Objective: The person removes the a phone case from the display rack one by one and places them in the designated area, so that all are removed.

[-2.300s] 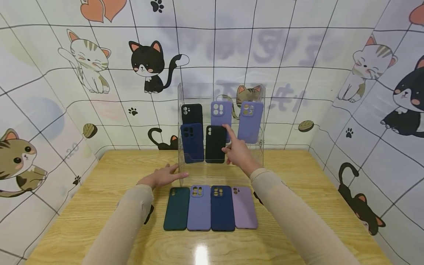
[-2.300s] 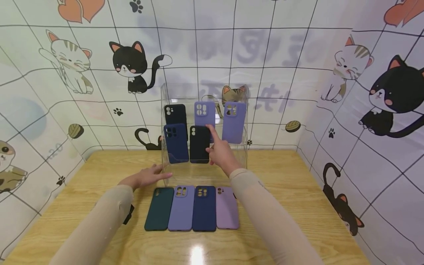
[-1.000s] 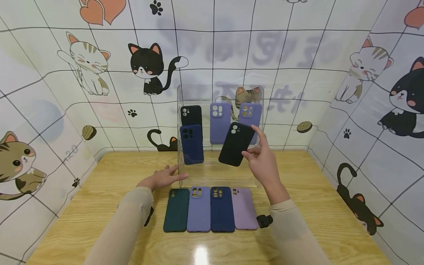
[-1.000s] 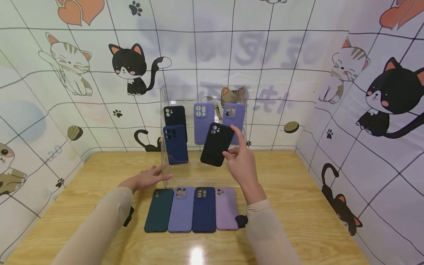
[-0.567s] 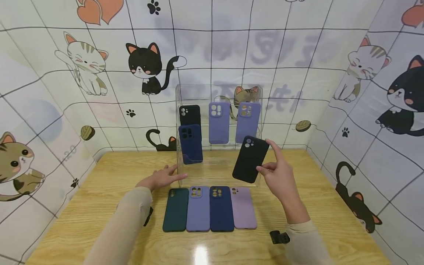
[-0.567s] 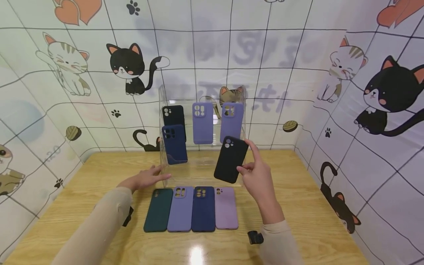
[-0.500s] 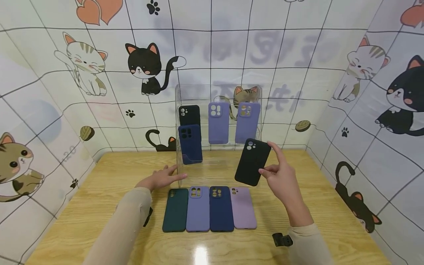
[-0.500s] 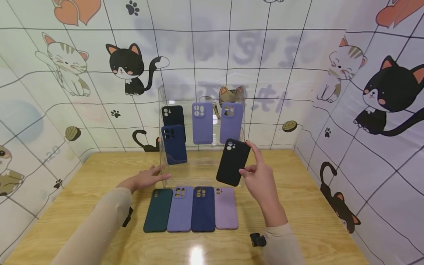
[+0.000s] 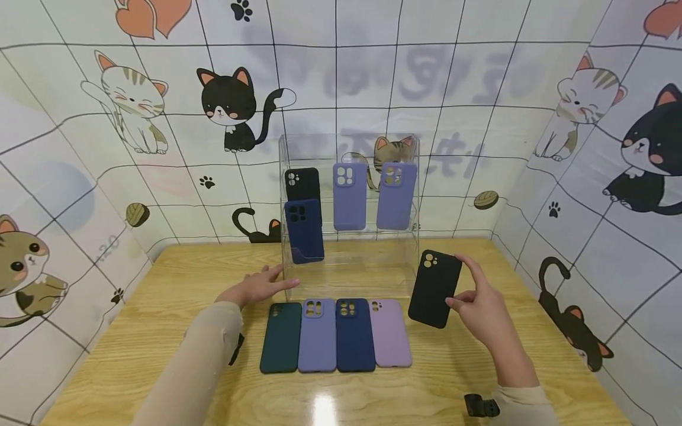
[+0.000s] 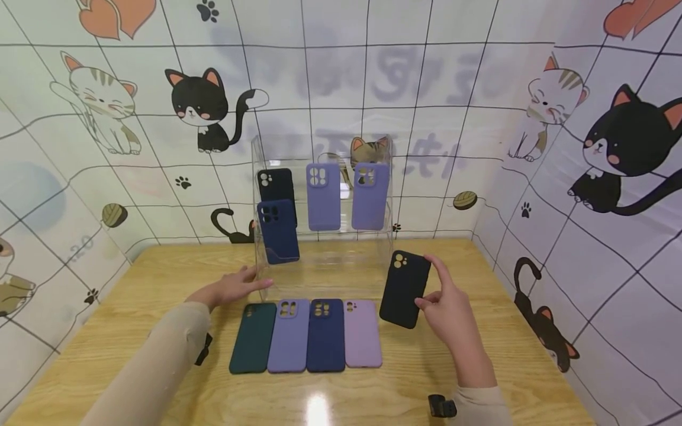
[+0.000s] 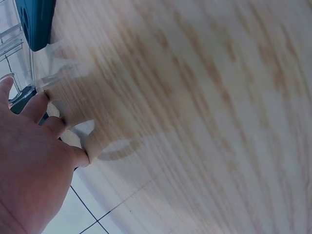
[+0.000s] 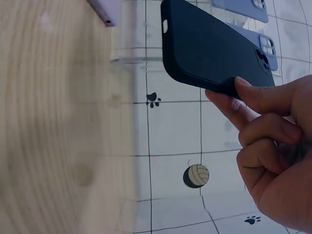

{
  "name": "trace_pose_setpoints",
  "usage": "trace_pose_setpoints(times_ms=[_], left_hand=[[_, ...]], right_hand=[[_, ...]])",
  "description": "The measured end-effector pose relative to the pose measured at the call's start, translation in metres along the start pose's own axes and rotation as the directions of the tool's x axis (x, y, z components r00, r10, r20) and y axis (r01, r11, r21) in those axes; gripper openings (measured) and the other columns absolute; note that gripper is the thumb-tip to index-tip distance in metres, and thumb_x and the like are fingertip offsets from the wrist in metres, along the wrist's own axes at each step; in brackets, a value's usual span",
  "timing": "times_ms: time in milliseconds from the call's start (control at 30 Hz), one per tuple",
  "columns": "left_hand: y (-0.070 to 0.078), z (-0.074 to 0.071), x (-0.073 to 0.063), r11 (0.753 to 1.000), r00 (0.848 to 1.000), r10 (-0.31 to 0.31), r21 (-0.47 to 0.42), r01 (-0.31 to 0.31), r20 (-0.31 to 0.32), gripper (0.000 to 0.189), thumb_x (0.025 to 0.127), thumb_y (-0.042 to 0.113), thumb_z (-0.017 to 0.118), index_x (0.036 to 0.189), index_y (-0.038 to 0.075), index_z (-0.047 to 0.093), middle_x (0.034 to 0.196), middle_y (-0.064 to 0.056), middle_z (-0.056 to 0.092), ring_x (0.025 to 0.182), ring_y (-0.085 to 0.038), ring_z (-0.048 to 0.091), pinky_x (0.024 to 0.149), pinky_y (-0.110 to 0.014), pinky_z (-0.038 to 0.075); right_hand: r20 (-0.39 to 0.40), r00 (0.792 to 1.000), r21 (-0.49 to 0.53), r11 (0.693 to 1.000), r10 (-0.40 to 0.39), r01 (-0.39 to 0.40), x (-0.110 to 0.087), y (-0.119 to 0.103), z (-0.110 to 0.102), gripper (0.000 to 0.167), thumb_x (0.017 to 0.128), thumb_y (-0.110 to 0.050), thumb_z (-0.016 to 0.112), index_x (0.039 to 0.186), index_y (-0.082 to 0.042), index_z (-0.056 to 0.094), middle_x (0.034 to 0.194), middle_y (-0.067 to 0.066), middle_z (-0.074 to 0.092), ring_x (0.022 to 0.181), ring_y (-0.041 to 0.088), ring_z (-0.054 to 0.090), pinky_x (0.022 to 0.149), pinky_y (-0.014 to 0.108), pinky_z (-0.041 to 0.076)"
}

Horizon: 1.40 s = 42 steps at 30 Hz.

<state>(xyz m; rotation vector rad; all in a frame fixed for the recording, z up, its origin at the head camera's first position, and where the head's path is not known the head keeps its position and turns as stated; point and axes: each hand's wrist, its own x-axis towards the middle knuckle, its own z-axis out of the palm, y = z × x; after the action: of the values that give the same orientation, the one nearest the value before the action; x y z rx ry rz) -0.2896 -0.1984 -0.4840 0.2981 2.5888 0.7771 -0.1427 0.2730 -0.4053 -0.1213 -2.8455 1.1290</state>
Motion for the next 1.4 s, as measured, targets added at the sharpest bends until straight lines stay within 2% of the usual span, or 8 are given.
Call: trace_pose_setpoints(times_ms=[167, 300, 400, 700, 967, 1200, 1400], left_hand=[[-0.001, 0.0, -0.001, 1.0, 1.0, 0.001, -0.004, -0.001, 0.003, 0.111, 0.092, 0.088, 0.048, 0.173, 0.021, 0.015, 0.178, -0.025, 0.009, 0.165, -0.05, -0.002, 0.127, -0.077, -0.008], [-0.002, 0.0, 0.0, 1.0, 1.0, 0.002, 0.0, -0.002, 0.0, 0.111, 0.092, 0.089, 0.046, 0.173, 0.02, 0.015, 0.178, -0.026, 0.009, 0.165, -0.05, -0.003, 0.127, -0.077, -0.008], [-0.002, 0.001, 0.001, 1.0, 1.0, -0.001, 0.0, 0.001, -0.001, 0.113, 0.091, 0.09, 0.046, 0.173, 0.021, 0.015, 0.178, -0.025, 0.009, 0.166, -0.05, -0.003, 0.127, -0.077, -0.008], [-0.003, 0.001, 0.002, 1.0, 1.0, 0.006, -0.003, -0.006, -0.005, 0.111, 0.091, 0.089, 0.047, 0.173, 0.021, 0.017, 0.178, -0.022, 0.014, 0.167, -0.046, -0.003, 0.128, -0.075, -0.009], [-0.004, 0.001, 0.002, 1.0, 1.0, 0.009, -0.004, -0.009, -0.007, 0.11, 0.092, 0.089, 0.047, 0.173, 0.021, 0.017, 0.178, -0.022, 0.015, 0.167, -0.046, -0.003, 0.128, -0.075, -0.009], [-0.003, 0.0, 0.001, 1.0, 1.0, 0.006, 0.002, -0.006, -0.009, 0.111, 0.091, 0.09, 0.046, 0.173, 0.021, 0.017, 0.178, -0.022, 0.015, 0.167, -0.046, -0.002, 0.128, -0.075, -0.008], [-0.004, 0.001, 0.002, 1.0, 1.0, 0.009, -0.011, -0.009, -0.005, 0.11, 0.091, 0.089, 0.047, 0.173, 0.022, 0.017, 0.178, -0.022, 0.015, 0.167, -0.046, -0.002, 0.128, -0.075, -0.009]], right_hand=[[0.073, 0.996, -0.047, 0.998, 0.04, -0.037, -0.003, 0.011, 0.002, 0.1, 0.097, -0.002, 0.075, 0.172, -0.029, 0.014, 0.094, 0.015, 0.08, 0.075, 0.026, 0.068, 0.061, 0.035, 0.046], [0.122, 0.992, -0.08, 0.997, 0.021, -0.012, -0.004, 0.017, 0.007, 0.097, 0.094, 0.001, 0.075, 0.171, -0.025, 0.021, 0.088, 0.01, 0.079, 0.069, 0.021, 0.061, 0.06, 0.035, 0.044], [0.15, 0.989, -0.091, 0.996, 0.011, 0.002, -0.004, 0.021, 0.01, 0.096, 0.092, 0.003, 0.075, 0.169, -0.022, 0.024, 0.086, 0.008, 0.078, 0.069, 0.02, 0.06, 0.06, 0.035, 0.044], [0.26, 0.964, -0.052, 0.998, 0.06, -0.048, -0.001, 0.03, 0.013, 0.099, 0.091, 0.007, 0.075, 0.171, -0.017, 0.022, 0.085, 0.008, 0.077, 0.077, 0.023, 0.067, 0.061, 0.035, 0.043], [0.295, 0.953, -0.057, 0.997, 0.071, -0.057, 0.001, 0.034, 0.015, 0.093, 0.095, 0.0, 0.075, 0.169, -0.004, 0.018, 0.087, 0.009, 0.076, 0.077, 0.022, 0.064, 0.063, 0.036, 0.044], [0.296, 0.954, -0.076, 0.997, 0.055, -0.034, 0.003, 0.038, 0.02, 0.072, 0.094, 0.002, 0.073, 0.158, 0.01, 0.04, 0.098, 0.013, 0.079, 0.089, 0.024, 0.074, 0.072, 0.039, 0.056], [0.29, 0.957, -0.067, 0.998, 0.03, -0.011, 0.004, 0.039, 0.026, 0.057, 0.093, 0.004, 0.072, 0.146, 0.015, 0.053, 0.098, 0.016, 0.08, 0.09, 0.026, 0.076, 0.067, 0.035, 0.053]])
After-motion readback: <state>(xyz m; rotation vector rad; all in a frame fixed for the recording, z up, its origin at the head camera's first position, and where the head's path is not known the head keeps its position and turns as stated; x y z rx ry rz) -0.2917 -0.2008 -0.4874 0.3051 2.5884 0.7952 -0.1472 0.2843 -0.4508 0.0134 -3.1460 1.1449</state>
